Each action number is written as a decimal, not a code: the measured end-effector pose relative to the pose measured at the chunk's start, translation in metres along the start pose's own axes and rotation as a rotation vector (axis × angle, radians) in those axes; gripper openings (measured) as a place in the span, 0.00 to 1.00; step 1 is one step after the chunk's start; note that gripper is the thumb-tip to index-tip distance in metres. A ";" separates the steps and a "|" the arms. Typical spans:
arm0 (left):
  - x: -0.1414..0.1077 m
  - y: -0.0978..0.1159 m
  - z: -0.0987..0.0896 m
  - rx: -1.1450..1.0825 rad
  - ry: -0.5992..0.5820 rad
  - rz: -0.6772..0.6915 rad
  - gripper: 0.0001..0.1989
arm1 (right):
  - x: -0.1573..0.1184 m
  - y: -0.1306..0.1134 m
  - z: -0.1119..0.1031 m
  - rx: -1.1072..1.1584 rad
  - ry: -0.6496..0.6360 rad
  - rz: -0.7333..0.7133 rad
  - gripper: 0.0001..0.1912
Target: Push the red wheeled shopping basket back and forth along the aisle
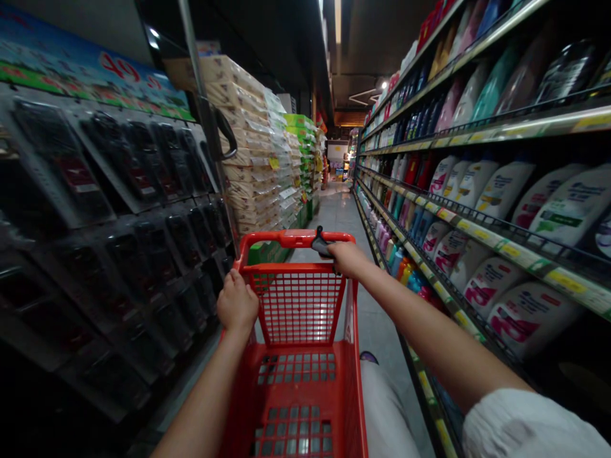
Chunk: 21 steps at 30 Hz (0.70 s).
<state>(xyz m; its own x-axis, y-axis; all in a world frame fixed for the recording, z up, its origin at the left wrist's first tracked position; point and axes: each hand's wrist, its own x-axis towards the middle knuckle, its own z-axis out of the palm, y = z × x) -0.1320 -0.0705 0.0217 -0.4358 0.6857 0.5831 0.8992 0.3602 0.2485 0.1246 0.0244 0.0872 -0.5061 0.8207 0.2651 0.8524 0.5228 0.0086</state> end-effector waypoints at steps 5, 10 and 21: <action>0.000 -0.002 0.002 -0.018 0.001 -0.041 0.28 | -0.005 -0.037 0.035 -0.055 0.031 -0.035 0.23; -0.001 -0.001 0.001 -0.025 0.002 -0.054 0.27 | 0.017 -0.090 0.044 0.012 0.069 -0.100 0.26; 0.003 -0.006 -0.003 -0.029 -0.011 -0.033 0.27 | 0.031 -0.144 0.046 -0.015 0.080 -0.223 0.26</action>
<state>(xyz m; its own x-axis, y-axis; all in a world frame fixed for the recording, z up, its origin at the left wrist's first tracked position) -0.1390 -0.0726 0.0237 -0.4657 0.6808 0.5654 0.8849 0.3643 0.2902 -0.0201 -0.0146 0.0502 -0.6706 0.6638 0.3310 0.7227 0.6854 0.0896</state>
